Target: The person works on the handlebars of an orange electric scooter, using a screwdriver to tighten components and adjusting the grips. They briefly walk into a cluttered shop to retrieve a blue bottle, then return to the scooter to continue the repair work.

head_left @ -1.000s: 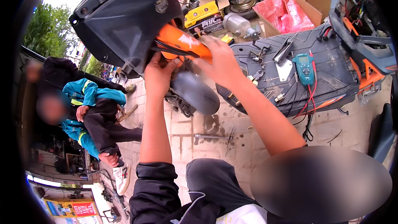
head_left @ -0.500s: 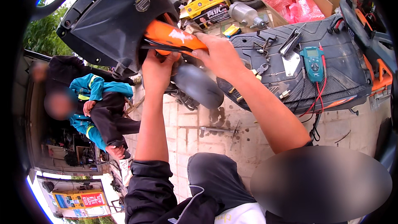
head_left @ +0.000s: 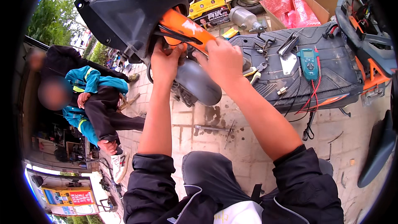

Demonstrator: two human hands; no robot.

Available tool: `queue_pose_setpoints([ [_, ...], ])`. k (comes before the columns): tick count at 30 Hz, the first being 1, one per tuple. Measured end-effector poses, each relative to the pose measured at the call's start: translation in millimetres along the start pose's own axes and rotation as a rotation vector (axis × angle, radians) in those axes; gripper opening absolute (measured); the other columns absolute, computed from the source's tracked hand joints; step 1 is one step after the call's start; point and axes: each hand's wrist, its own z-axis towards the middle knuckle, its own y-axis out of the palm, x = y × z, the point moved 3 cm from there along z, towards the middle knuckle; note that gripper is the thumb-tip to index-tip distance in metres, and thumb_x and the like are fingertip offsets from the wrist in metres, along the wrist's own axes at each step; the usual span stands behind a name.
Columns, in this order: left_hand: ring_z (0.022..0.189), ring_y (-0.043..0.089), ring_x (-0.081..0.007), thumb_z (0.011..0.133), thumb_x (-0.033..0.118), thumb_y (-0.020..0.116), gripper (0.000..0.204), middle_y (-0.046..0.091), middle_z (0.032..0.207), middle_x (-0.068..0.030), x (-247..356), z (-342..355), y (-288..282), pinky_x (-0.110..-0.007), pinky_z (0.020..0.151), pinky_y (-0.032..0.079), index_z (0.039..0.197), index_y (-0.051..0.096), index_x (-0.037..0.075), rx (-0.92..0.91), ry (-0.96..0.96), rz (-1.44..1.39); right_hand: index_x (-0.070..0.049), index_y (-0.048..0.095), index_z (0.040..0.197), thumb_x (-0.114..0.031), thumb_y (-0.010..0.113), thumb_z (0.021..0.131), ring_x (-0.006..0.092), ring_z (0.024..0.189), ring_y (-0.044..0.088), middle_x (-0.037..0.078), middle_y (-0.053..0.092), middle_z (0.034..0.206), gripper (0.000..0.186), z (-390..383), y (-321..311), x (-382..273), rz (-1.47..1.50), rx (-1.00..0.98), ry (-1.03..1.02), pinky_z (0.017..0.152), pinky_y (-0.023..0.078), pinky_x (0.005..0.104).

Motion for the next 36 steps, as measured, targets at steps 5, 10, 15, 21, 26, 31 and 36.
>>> queue_pose_setpoints([
  [5, 0.053, 0.054, -0.0092, 0.083, 0.005, 0.063, 0.033, 0.064, 0.071, -0.0074, 1.8, -1.4, 5.6, -0.023, 0.046, 0.042, 0.110, 0.047, -0.005, 0.023, -0.006, -0.018, -0.006, 0.058, 0.067, -0.027, 0.065, 0.078, 0.0295, 0.057, 0.060, 0.011, 0.059, 0.061, 0.025, -2.2, 17.4, 1.6, 0.018, 0.007, -0.025, 0.055, 0.047, 0.0396],
  [10, 0.053, 0.055, -0.0098, 0.084, 0.008, 0.063, 0.030, 0.065, 0.072, -0.0080, 1.7, -2.7, 4.3, -0.023, 0.046, 0.042, 0.107, 0.048, -0.005, 0.057, -0.006, 0.041, -0.002, 0.060, 0.066, -0.021, 0.058, 0.079, 0.0354, 0.059, 0.058, 0.017, 0.058, 0.061, 0.023, -9.2, 33.9, 5.1, 0.357, -0.036, 0.221, 0.058, 0.047, 0.0422],
  [15, 0.053, 0.055, -0.0099, 0.083, 0.008, 0.064, 0.030, 0.066, 0.072, -0.0078, -3.4, -3.3, 4.8, -0.023, 0.046, 0.042, 0.105, 0.048, -0.005, 0.104, -0.012, 0.016, 0.002, 0.061, 0.067, -0.020, 0.053, 0.079, 0.0386, 0.060, 0.057, 0.022, 0.056, 0.062, 0.026, -8.9, 44.5, 7.9, 0.591, -0.034, 0.450, 0.059, 0.046, 0.0432],
  [21, 0.066, 0.063, -0.0170, 0.080, 0.010, 0.065, 0.046, 0.065, 0.080, -0.0122, 3.8, -19.2, -11.9, -0.029, 0.062, 0.049, 0.119, 0.049, -0.007, 0.278, 0.038, 0.407, 0.002, 0.059, 0.066, -0.021, 0.053, 0.080, 0.0388, 0.061, 0.057, 0.022, 0.056, 0.063, 0.028, -6.6, 36.2, 6.7, 0.502, -0.088, 0.355, 0.058, 0.045, 0.0432],
  [26, 0.076, 0.061, -0.0189, 0.081, 0.009, 0.063, 0.035, 0.064, 0.086, -0.0126, -24.9, -22.9, -10.6, -0.029, 0.071, 0.048, 0.113, 0.056, -0.003, 0.356, 0.224, 0.114, 0.000, 0.056, 0.061, -0.021, 0.055, 0.080, 0.0378, 0.059, 0.057, 0.019, 0.055, 0.059, 0.028, -8.2, 26.5, -16.6, 0.364, -0.054, 0.116, 0.055, 0.045, 0.0447],
  [31, 0.074, 0.058, -0.0175, 0.081, 0.009, 0.063, 0.025, 0.063, 0.089, -0.0100, -23.8, -28.1, 5.3, -0.028, 0.071, 0.046, 0.103, 0.061, -0.003, 0.417, 0.368, 0.193, -0.001, 0.055, 0.058, -0.019, 0.057, 0.079, 0.0361, 0.055, 0.056, 0.018, 0.055, 0.056, 0.027, 1.1, 26.3, -36.6, 0.328, -0.076, -0.053, 0.052, 0.044, 0.0436],
  [36, 0.084, 0.057, -0.0123, 0.092, 0.019, 0.054, 0.015, 0.061, 0.089, -0.0034, -25.3, -42.7, 26.0, -0.028, 0.073, 0.048, 0.099, 0.061, 0.008, 0.084, -0.438, -0.743, -0.002, 0.057, 0.059, -0.019, 0.057, 0.079, 0.0347, 0.054, 0.057, 0.017, 0.055, 0.056, 0.026, 0.3, 11.4, -29.0, 0.315, -0.142, -0.087, 0.052, 0.045, 0.0417],
])
